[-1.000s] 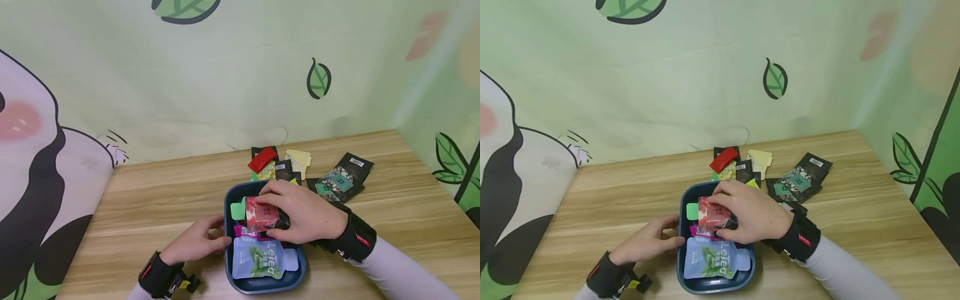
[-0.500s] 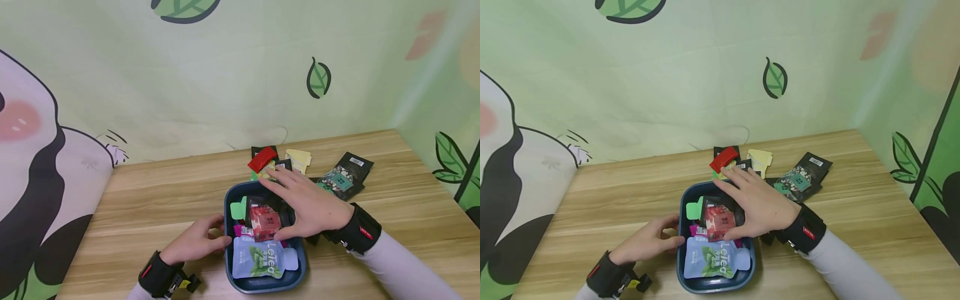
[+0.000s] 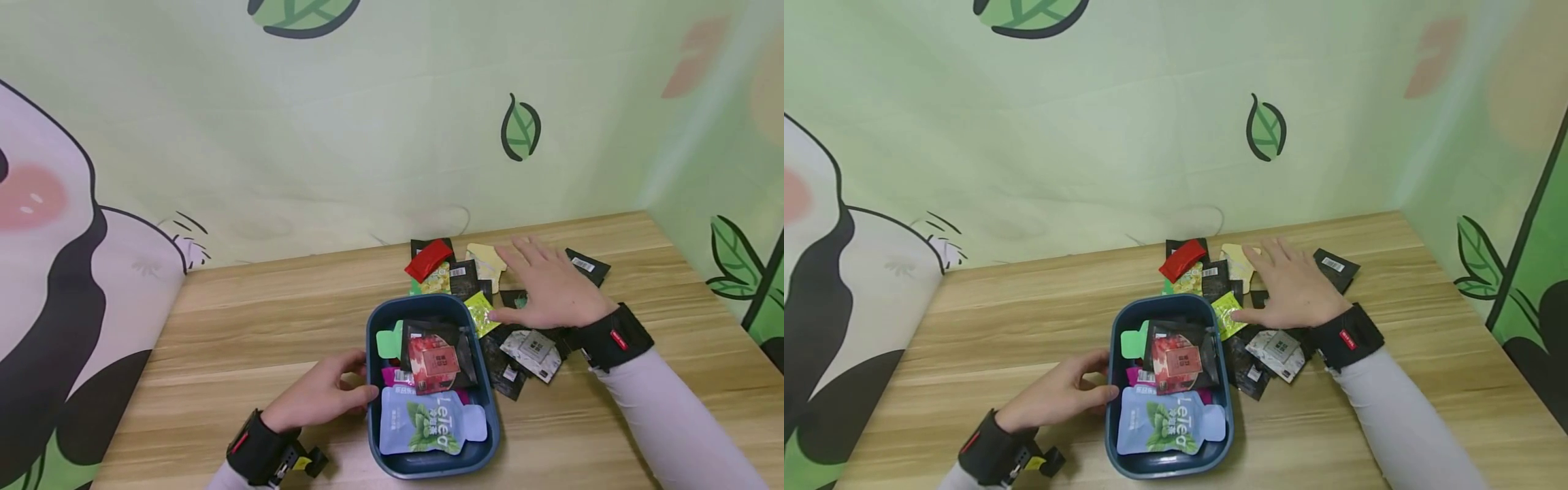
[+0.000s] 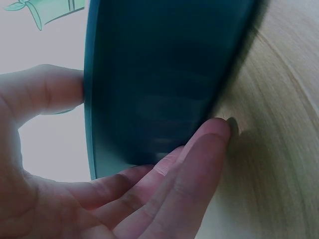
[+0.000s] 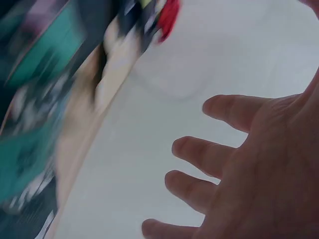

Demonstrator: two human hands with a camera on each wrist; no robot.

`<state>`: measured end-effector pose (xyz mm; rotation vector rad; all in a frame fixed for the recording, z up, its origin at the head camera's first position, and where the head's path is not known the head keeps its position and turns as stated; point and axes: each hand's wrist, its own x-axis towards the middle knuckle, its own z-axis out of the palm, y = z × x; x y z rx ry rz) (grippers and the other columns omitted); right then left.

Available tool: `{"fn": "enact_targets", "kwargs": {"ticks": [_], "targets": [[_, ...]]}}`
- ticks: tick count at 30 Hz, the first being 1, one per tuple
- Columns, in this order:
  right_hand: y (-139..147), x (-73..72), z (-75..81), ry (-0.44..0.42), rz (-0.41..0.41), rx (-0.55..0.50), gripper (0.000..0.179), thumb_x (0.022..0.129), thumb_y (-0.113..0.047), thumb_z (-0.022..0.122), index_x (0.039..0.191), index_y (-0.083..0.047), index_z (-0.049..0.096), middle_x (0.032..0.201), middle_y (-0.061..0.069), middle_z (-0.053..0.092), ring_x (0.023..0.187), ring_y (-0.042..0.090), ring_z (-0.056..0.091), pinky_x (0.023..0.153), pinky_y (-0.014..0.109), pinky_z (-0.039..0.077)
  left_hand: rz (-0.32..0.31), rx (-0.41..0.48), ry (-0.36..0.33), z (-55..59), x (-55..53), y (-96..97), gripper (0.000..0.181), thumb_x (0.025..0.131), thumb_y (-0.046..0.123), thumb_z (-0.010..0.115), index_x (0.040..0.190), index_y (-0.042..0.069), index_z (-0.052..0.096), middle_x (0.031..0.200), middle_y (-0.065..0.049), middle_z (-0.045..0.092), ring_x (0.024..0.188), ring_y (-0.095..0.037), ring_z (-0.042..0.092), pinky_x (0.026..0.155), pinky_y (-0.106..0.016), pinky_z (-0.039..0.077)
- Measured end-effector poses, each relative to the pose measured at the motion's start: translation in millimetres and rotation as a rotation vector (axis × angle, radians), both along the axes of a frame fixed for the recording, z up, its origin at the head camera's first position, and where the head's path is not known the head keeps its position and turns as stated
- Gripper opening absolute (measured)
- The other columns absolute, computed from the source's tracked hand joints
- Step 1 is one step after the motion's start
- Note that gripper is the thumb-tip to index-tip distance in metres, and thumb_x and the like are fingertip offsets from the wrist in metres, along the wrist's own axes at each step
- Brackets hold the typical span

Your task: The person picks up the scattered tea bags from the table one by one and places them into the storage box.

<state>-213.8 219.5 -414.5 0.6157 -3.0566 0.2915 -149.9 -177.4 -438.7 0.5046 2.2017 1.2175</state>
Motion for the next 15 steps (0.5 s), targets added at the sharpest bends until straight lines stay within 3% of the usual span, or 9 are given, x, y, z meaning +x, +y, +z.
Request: {"fn": "enact_targets", "kwargs": {"ticks": [6,15], "targets": [[33.0,-11.6,-9.4,-0.076,-0.125,0.029,0.119,0.074,-0.086,0.049,0.157,-0.003,0.029,0.157,0.031,0.024,0.141,0.055,0.019,0.103,0.079,0.017,-0.002,0.003,-0.003,-0.2,-0.2,-0.2,0.052,0.093,0.031,0.065,0.137,0.004,0.054,0.123,-0.012,0.06,0.104,-0.025,0.057,0.076,-0.032,0.057],[52.4,-16.2,-15.9,-0.137,-0.206,0.046,0.114,0.074,-0.077,0.061,0.149,0.005,0.038,0.147,0.039,0.032,0.13,0.059,0.034,0.099,0.07,0.037,-0.004,0.009,-0.004,-1.1,-1.0,-0.6,0.052,0.093,0.03,0.065,0.137,0.005,0.054,0.122,-0.012,0.06,0.103,-0.025,0.058,0.076,-0.033,0.057]]}}
